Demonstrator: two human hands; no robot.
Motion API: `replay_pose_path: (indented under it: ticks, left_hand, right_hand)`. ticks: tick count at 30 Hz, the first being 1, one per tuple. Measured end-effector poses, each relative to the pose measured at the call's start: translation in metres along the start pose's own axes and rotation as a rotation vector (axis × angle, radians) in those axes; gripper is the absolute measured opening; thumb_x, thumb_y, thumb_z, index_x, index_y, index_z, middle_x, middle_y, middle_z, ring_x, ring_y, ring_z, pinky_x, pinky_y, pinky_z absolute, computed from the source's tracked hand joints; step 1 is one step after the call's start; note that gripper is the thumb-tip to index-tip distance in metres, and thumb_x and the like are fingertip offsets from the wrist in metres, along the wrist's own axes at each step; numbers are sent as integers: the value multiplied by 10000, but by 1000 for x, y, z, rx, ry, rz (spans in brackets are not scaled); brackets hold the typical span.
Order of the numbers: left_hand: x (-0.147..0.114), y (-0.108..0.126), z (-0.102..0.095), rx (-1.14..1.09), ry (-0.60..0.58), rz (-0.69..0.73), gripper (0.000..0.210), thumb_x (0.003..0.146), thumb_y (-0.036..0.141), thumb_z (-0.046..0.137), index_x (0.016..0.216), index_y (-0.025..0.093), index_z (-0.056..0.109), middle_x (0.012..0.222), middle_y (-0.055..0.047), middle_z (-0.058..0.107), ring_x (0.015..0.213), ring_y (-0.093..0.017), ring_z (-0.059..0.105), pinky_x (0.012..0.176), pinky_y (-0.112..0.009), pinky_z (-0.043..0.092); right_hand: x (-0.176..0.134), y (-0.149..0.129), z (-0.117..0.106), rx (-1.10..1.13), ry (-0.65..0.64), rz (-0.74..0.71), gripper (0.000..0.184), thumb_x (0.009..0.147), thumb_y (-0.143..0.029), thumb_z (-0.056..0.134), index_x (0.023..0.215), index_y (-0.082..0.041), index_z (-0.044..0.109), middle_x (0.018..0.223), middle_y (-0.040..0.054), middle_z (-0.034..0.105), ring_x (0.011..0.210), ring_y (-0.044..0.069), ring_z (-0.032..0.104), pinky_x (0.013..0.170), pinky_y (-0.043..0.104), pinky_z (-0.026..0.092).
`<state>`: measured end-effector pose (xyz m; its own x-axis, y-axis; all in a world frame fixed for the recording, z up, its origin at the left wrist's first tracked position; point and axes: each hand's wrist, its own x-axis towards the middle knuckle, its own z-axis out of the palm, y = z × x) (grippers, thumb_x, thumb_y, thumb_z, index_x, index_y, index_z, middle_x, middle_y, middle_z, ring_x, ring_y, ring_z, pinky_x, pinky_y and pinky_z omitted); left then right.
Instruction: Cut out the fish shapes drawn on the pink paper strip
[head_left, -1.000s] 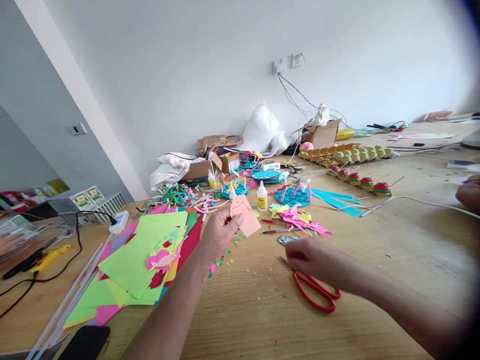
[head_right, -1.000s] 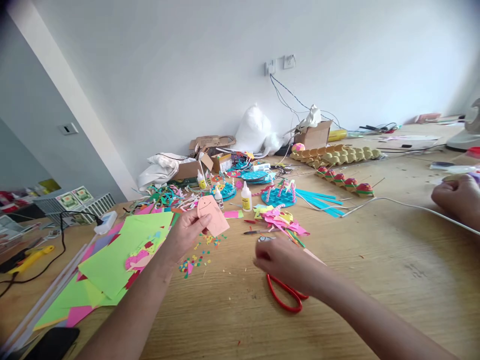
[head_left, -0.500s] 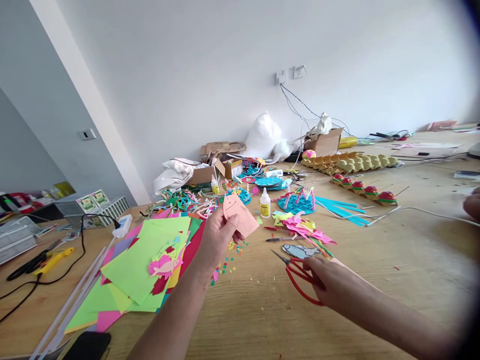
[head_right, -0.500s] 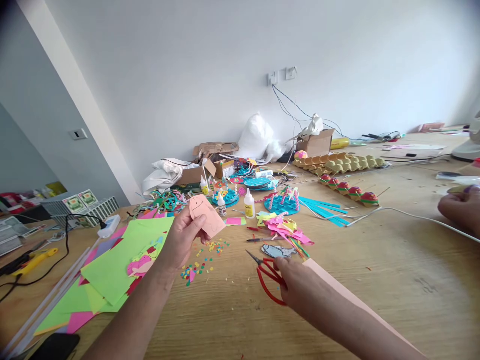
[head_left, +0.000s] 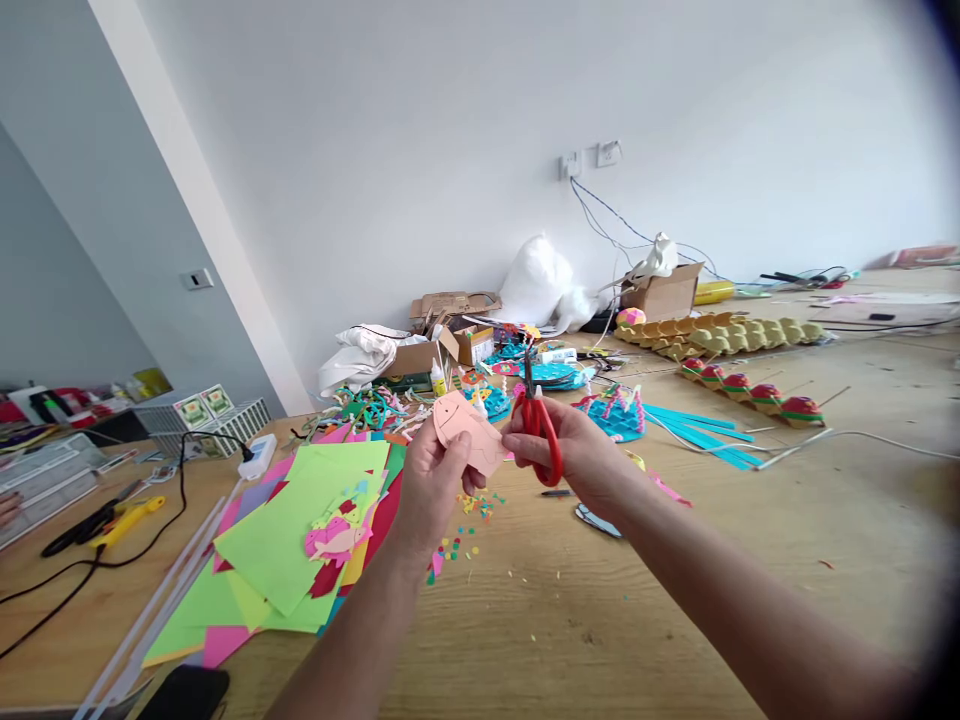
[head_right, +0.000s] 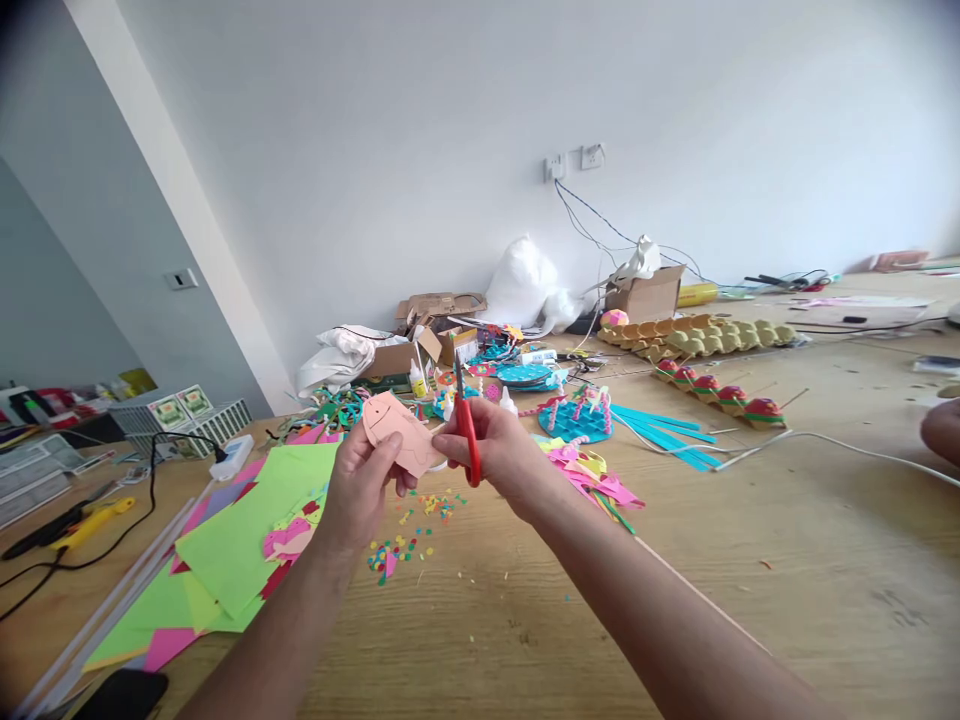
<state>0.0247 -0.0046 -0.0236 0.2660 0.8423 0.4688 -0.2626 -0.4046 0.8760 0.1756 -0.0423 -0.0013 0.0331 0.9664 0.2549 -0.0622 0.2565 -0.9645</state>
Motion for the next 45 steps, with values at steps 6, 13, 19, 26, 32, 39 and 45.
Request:
replay_pose_path:
  ticks: [6,13,19,26,32,39,45]
  left_hand:
    - [0,-2,-2,-14,-74,-10,217,820,378,541,892,173,549,613,26,588,446,-76,517,396,-169,379]
    - [-1,-4,-1,39,-277,-133,242,781,385,569,705,157,552,494,35,491,429,-81,453,397,-188,350]
    - [-4,-1,5,91,-202,-89,225,775,324,543,609,181,490,476,45,443,438,-84,410,427,-213,328]
    - [-5,8,13,-71,29,49,264,766,255,541,538,184,426,477,56,376,458,-79,361,443,-217,288]
    - [-7,16,12,-167,135,116,247,789,245,540,569,175,451,543,42,421,518,-85,390,491,-218,320]
    - [-8,16,13,-123,255,69,177,745,283,575,623,174,507,619,18,511,625,-114,487,635,-240,403]
    - [-12,15,16,-153,218,62,129,745,306,588,731,185,545,704,6,539,709,-135,522,698,-252,435]
  right_hand:
    - [2,-3,5,-18,53,-35,284,563,-242,734,658,-197,471,574,-62,545,516,88,462,503,237,346]
    - [-5,3,4,-58,42,-30,256,597,-285,696,666,-199,464,581,-52,523,513,91,448,462,225,325]
    - [-10,1,6,-131,30,-68,265,667,-363,664,691,-199,458,573,-55,480,494,86,434,435,209,316]
    - [-18,0,10,-370,-46,-103,295,790,-452,507,652,-196,463,575,-34,472,499,100,414,456,222,315]
    - [-21,11,22,-455,-158,-116,379,814,-532,429,631,-201,445,547,-23,456,520,123,420,481,238,309]
    - [-26,14,30,-468,-206,-84,415,842,-559,367,624,-209,414,536,-14,474,527,133,455,488,235,331]
    - [-27,17,29,-438,-201,-106,429,841,-576,379,636,-205,444,522,-9,513,510,136,486,493,233,359]
